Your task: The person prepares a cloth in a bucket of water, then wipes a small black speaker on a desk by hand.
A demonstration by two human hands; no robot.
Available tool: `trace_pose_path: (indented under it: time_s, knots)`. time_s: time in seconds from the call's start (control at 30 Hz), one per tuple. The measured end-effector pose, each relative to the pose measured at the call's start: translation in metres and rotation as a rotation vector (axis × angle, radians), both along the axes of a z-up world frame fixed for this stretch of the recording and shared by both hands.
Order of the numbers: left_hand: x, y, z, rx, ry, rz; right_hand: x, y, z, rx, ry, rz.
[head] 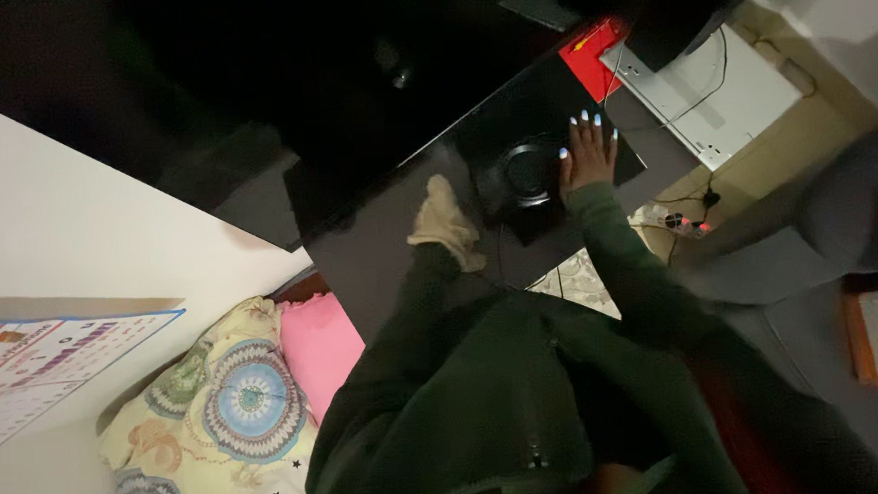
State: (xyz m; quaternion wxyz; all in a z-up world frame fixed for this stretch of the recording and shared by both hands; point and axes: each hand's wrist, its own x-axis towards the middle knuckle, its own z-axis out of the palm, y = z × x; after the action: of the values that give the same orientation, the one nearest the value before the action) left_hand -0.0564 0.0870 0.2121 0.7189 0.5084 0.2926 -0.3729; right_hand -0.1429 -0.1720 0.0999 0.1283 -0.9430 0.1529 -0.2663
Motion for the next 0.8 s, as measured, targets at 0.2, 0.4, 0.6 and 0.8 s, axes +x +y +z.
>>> trace_pose_path:
  time_s: [0.2,0.4,0.6,0.8]
  knots:
    - [-0.01,-0.043,0.0,0.314,-0.24,-0.393,0.001,-0.001,-0.034,0.101,0.226,-0.106]
    - [-0.008,-0.051,0.002,0.911,-0.623,-1.14,-0.002,-0.002,-0.038,0.079,0.196,-0.095]
    - [0.008,-0.057,0.01,1.317,-1.127,-1.878,-0.003,0.002,-0.037,0.052,0.237,-0.09]
    - [0.026,-0.068,0.01,1.301,-1.15,-1.858,-0.003,0.0,-0.035,0.102,0.299,-0.087]
